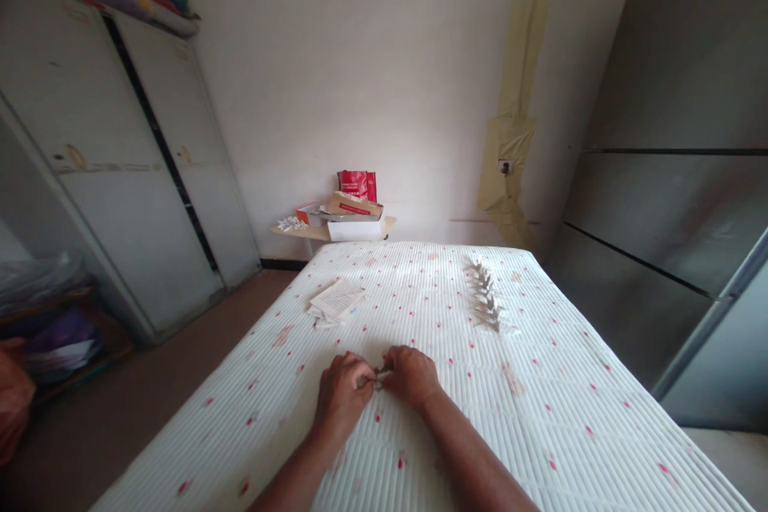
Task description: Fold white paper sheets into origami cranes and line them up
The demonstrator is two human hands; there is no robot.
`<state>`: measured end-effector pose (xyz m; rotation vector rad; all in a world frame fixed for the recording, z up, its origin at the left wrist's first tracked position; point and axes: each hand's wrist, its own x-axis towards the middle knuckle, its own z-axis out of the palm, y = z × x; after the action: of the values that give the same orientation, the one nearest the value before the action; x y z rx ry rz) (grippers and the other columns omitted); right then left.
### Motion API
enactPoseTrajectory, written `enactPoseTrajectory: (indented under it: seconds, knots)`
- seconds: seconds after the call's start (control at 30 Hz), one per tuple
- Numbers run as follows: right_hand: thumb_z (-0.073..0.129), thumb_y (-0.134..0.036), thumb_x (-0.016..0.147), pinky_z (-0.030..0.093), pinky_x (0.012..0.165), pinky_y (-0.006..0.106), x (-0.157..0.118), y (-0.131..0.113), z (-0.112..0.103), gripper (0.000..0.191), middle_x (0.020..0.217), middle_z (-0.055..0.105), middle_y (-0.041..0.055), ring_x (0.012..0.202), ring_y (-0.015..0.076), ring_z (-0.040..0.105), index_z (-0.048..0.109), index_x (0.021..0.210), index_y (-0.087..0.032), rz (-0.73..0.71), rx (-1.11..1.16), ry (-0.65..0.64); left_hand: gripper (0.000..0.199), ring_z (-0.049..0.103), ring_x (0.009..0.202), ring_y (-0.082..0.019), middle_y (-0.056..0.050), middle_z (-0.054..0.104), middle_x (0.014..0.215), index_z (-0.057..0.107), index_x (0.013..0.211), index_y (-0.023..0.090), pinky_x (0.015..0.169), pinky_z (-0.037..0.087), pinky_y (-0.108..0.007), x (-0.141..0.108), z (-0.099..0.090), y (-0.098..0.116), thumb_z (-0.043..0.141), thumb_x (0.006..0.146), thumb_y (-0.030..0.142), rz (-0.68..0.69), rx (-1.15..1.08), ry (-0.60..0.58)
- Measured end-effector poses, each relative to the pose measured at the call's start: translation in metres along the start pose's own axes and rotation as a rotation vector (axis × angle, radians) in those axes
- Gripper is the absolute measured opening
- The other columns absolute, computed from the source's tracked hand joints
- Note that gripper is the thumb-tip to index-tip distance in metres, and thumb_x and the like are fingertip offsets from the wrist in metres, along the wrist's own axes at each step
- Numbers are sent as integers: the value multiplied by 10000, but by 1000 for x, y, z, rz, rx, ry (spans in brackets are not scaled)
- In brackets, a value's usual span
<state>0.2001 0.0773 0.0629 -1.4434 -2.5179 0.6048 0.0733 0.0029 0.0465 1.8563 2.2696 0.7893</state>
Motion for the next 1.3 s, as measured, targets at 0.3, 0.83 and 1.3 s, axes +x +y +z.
enactPoseTrajectory:
  seconds: [0.3, 0.83, 1.3]
  knots:
    - [617, -272, 654, 264, 541, 209, 2, 8, 5, 105, 758, 653, -15, 694, 126, 559, 640, 746, -227, -16, 47, 37, 227, 513, 959, -156, 5, 624, 952, 648, 897, 248, 806, 337, -246, 7, 6, -7, 609, 688, 167, -26, -33, -23]
    - [561, -270, 696, 346, 624, 199, 0, 7, -4, 209, 876, 664, -15, 817, 145, 594, 701, 850, -282, -183, 37, -14, 148, 550, 786, -138, 20, 636, 726, 613, 690, 208, 715, 332, -245, 4, 7, -6, 514, 701, 98, 34, -60, 63]
    - [575, -221, 698, 354, 587, 185, 0, 7, -3, 164, 780, 630, -7, 727, 124, 570, 718, 772, -250, -284, 60, 18, 211, 548, 700, -141, 8, 583, 653, 532, 600, 199, 730, 415, -255, 5, 18, -10, 451, 627, 6, 142, -220, 192]
